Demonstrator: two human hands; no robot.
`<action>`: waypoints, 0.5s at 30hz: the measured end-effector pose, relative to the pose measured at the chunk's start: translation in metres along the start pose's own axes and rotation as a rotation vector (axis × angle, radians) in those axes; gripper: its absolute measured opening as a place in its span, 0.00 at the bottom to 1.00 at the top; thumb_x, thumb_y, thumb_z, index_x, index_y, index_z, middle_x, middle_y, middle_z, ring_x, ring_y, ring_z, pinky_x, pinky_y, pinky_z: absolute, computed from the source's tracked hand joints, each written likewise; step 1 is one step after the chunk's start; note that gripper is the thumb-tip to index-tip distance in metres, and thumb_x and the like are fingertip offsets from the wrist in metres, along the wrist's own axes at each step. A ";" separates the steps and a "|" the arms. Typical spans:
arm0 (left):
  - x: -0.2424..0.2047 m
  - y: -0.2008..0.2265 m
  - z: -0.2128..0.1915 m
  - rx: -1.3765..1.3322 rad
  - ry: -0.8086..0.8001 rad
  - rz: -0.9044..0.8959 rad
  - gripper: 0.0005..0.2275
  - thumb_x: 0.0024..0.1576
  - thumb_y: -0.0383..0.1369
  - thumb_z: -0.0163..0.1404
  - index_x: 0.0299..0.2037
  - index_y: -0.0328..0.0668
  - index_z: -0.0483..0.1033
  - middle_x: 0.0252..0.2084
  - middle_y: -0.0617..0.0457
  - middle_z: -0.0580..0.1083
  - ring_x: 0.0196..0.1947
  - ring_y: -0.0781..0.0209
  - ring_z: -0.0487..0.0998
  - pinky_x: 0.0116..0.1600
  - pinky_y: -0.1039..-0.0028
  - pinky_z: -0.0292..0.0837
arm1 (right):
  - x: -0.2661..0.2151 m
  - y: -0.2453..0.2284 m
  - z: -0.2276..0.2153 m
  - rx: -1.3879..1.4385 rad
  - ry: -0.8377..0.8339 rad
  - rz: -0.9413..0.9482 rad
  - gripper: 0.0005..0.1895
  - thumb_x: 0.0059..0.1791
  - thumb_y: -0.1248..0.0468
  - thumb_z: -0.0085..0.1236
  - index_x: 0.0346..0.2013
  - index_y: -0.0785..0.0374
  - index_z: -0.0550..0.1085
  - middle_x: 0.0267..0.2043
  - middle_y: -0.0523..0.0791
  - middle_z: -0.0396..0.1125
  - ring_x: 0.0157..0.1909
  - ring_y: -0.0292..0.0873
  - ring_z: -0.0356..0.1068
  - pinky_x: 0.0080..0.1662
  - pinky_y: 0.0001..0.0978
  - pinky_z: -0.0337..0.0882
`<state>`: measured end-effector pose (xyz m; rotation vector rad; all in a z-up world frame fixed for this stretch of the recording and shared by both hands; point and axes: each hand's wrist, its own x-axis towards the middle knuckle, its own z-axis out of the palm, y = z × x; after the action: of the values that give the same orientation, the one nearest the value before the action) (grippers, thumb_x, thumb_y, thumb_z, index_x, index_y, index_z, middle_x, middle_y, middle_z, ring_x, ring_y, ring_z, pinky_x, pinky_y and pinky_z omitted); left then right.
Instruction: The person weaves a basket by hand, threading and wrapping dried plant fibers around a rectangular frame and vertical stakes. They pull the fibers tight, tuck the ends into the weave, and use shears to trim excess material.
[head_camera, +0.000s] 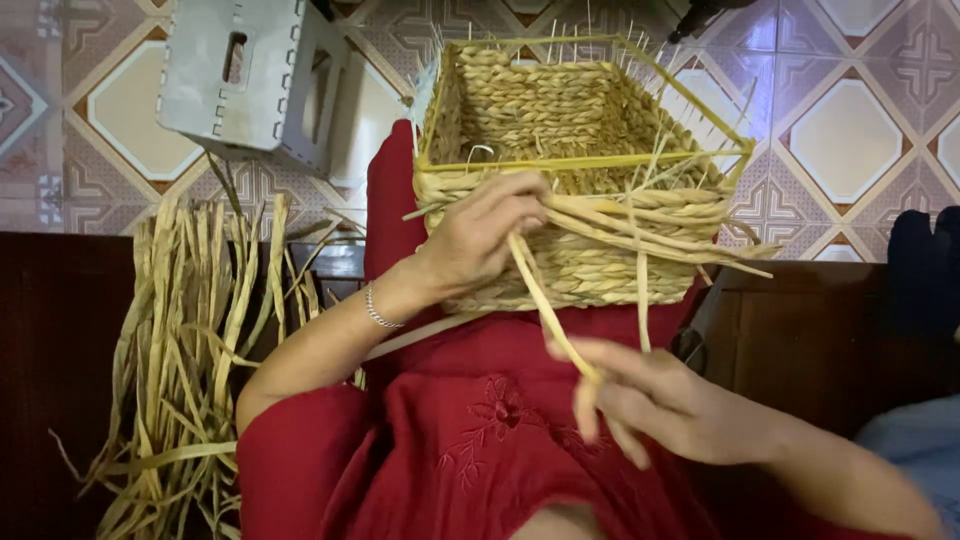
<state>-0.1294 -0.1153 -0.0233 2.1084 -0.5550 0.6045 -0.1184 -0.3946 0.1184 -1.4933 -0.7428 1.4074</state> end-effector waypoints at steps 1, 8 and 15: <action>-0.004 -0.008 0.002 -0.081 0.020 -0.051 0.05 0.69 0.28 0.44 0.51 0.40 0.71 0.60 0.46 0.72 0.56 0.52 0.77 0.61 0.65 0.77 | -0.006 0.002 -0.005 0.128 -0.055 -0.042 0.26 0.59 0.62 0.38 0.73 0.61 0.56 0.36 0.42 0.74 0.24 0.31 0.72 0.31 0.20 0.75; 0.001 -0.011 -0.012 -0.887 0.113 -0.351 0.10 0.72 0.32 0.41 0.50 0.35 0.73 0.57 0.46 0.74 0.50 0.60 0.76 0.57 0.70 0.78 | -0.009 0.094 -0.041 0.150 -0.162 -0.015 0.28 0.62 0.56 0.32 0.43 0.68 0.81 0.44 0.48 0.78 0.40 0.42 0.76 0.42 0.29 0.77; -0.002 -0.007 -0.013 -0.832 0.112 -0.393 0.11 0.73 0.33 0.41 0.49 0.30 0.73 0.55 0.46 0.74 0.46 0.67 0.75 0.51 0.77 0.75 | 0.053 0.034 -0.041 -1.210 0.901 -0.547 0.11 0.48 0.70 0.68 0.43 0.69 0.78 0.42 0.50 0.70 0.41 0.50 0.69 0.44 0.40 0.69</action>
<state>-0.1293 -0.1004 -0.0223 1.3251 -0.2440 0.1993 -0.0754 -0.3690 0.0622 -2.2525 -1.3116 -0.3375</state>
